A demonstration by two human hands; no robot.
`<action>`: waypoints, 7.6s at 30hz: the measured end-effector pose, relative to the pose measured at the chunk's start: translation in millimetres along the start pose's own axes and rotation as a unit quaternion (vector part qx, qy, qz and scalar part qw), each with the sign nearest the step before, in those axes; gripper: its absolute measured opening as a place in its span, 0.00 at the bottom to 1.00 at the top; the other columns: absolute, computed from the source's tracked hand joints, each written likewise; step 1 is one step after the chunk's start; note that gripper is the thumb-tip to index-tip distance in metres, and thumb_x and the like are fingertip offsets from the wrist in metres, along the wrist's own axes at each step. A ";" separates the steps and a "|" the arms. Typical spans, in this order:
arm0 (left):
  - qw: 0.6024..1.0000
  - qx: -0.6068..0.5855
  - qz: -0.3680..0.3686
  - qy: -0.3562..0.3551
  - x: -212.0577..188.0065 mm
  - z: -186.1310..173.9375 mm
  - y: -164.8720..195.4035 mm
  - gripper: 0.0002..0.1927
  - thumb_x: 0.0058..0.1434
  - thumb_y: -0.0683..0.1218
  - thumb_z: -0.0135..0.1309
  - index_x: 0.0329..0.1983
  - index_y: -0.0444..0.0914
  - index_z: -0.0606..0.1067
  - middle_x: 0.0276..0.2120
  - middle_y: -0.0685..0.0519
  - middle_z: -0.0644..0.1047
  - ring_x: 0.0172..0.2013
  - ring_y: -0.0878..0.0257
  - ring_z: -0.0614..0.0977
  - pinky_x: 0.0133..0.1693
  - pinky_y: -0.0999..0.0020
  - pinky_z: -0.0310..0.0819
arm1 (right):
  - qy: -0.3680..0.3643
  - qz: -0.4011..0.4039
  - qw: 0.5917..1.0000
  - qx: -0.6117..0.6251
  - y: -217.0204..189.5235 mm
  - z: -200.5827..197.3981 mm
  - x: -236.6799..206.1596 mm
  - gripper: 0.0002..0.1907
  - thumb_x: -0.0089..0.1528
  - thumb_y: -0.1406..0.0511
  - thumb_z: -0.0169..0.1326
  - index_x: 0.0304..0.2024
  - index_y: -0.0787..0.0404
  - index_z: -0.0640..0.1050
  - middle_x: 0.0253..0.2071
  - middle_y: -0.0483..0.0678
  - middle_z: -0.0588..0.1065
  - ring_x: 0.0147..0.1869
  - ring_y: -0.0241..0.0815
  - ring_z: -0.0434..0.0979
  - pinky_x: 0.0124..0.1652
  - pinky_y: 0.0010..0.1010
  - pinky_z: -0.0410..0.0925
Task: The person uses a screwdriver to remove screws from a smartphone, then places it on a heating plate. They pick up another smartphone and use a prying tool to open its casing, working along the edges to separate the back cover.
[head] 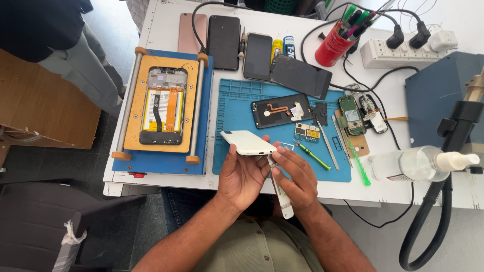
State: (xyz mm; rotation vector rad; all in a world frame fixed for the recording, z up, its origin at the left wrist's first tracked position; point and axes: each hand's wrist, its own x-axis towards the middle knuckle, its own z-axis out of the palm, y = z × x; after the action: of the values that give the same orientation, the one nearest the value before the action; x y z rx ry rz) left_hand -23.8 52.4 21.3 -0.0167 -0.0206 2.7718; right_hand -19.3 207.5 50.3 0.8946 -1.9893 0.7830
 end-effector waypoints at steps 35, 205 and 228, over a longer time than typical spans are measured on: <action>0.999 0.041 -0.003 -0.008 6.3 -1.0 -6.8 0.28 0.68 0.57 0.58 0.64 0.37 0.69 0.61 0.46 0.74 0.61 0.51 0.76 0.66 0.55 0.69 | 0.014 0.064 0.995 0.076 13.4 -13.6 23.5 0.12 0.58 0.79 0.64 0.39 0.67 0.75 0.43 0.58 0.79 0.53 0.55 0.84 0.49 0.39 0.79; 0.869 0.440 -0.221 0.051 6.8 34.7 36.1 0.63 0.54 0.55 0.61 0.80 0.54 0.29 0.61 0.34 0.65 0.52 0.46 0.78 0.50 0.51 0.78 | -0.290 0.156 0.932 0.149 11.8 -53.1 29.6 0.47 0.53 0.57 0.68 0.71 0.59 0.63 0.75 0.54 0.61 0.77 0.54 0.62 0.68 0.44 0.63; 0.401 0.855 0.279 -0.175 -7.5 76.1 44.6 0.15 0.65 0.48 0.64 0.53 0.44 0.77 0.63 0.49 0.74 0.72 0.50 0.70 0.68 0.53 0.72 | -0.346 0.229 0.877 0.243 76.9 -26.4 69.7 0.50 0.47 0.51 0.68 0.70 0.58 0.68 0.66 0.53 0.73 0.66 0.53 0.77 0.61 0.41 0.70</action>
State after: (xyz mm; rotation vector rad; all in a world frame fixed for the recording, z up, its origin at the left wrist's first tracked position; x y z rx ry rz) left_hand -34.0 7.2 96.7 1.1716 2.9105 1.6327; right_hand -100.3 249.3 106.7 1.1072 -2.7591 1.4280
